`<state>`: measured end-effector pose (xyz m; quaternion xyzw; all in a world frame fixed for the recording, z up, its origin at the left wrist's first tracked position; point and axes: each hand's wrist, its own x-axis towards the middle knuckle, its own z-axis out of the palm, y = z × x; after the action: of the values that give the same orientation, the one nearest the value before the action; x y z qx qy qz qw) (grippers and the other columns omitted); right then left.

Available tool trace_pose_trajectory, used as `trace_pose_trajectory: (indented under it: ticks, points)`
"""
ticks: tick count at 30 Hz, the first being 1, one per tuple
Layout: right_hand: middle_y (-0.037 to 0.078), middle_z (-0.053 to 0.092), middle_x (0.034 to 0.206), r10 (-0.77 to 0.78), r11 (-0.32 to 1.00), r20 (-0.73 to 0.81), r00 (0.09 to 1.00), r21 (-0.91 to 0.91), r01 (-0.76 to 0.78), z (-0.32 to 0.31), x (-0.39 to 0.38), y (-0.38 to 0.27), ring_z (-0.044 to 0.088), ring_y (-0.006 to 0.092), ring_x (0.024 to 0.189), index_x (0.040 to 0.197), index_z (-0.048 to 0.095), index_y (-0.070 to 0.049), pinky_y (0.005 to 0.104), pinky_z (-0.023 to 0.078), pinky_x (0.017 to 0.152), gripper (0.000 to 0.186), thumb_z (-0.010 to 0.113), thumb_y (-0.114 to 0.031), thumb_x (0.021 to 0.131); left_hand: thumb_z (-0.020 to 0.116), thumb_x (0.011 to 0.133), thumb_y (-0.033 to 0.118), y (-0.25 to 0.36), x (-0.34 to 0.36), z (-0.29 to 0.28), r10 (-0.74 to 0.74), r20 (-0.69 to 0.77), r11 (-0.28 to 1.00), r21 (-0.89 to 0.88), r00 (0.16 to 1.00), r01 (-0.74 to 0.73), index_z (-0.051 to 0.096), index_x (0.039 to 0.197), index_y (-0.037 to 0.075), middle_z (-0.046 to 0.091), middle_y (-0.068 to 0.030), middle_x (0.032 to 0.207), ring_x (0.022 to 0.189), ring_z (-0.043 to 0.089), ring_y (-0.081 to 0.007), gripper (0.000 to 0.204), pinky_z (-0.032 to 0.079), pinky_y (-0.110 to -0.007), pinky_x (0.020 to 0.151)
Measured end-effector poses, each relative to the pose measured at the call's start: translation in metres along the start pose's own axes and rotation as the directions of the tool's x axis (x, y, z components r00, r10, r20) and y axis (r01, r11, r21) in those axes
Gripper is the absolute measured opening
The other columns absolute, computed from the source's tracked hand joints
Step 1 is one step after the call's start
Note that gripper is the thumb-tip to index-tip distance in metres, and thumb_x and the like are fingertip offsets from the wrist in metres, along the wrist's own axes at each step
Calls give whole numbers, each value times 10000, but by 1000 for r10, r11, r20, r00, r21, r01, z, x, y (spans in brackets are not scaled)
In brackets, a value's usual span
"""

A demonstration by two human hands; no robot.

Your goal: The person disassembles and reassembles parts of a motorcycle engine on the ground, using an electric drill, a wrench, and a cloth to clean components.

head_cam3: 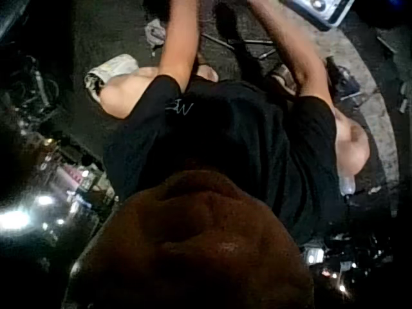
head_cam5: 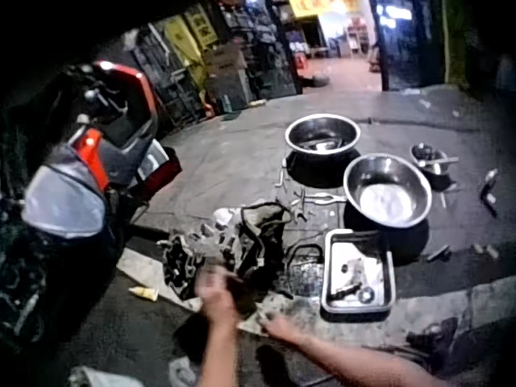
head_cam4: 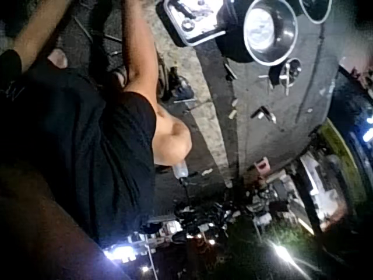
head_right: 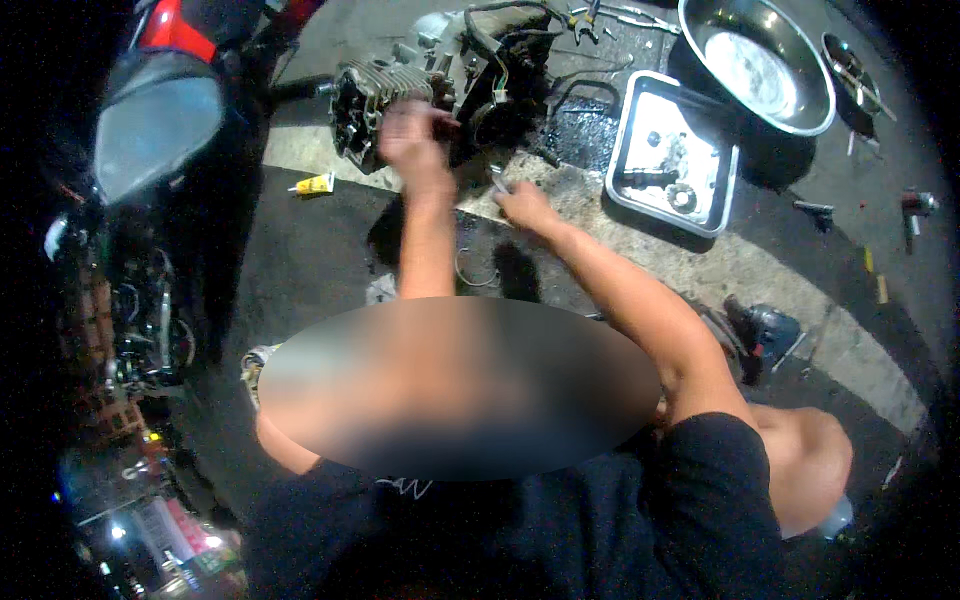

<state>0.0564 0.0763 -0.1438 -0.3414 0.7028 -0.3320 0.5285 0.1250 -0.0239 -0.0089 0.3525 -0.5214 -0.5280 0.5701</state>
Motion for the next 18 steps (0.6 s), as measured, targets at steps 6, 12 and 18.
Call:
trace_pose_trajectory:
  ticks: [6,12,18]
  points:
    - [170,681,796,-176,872,-27,984,460,169,58,37,-88,682,209,634,1076,609,36,352,538,625,291,507,-201,943,655,871,220,83,104,-51,347,58,686,665,936,-295,565,1161,-47,632,-150,1074,949,604,-230,404,475,-342,861]
    - [117,647,764,-80,758,-105,991,639,129,91,43,-91,652,172,605,981,541,13,300,526,531,183,470,-156,989,613,885,353,4,144,-95,451,529,87,776,719,-625,577,1173,-13,595,-188,1163,1190,464,-383,467,321,-485,1063]
    - [106,636,790,-234,722,-124,964,642,258,87,43,-73,648,153,633,1034,517,3,287,517,532,191,455,-175,1005,560,906,311,-11,142,-88,510,505,170,734,696,-657,595,1097,3,613,-145,1120,1139,492,-370,364,266,-495,1096]
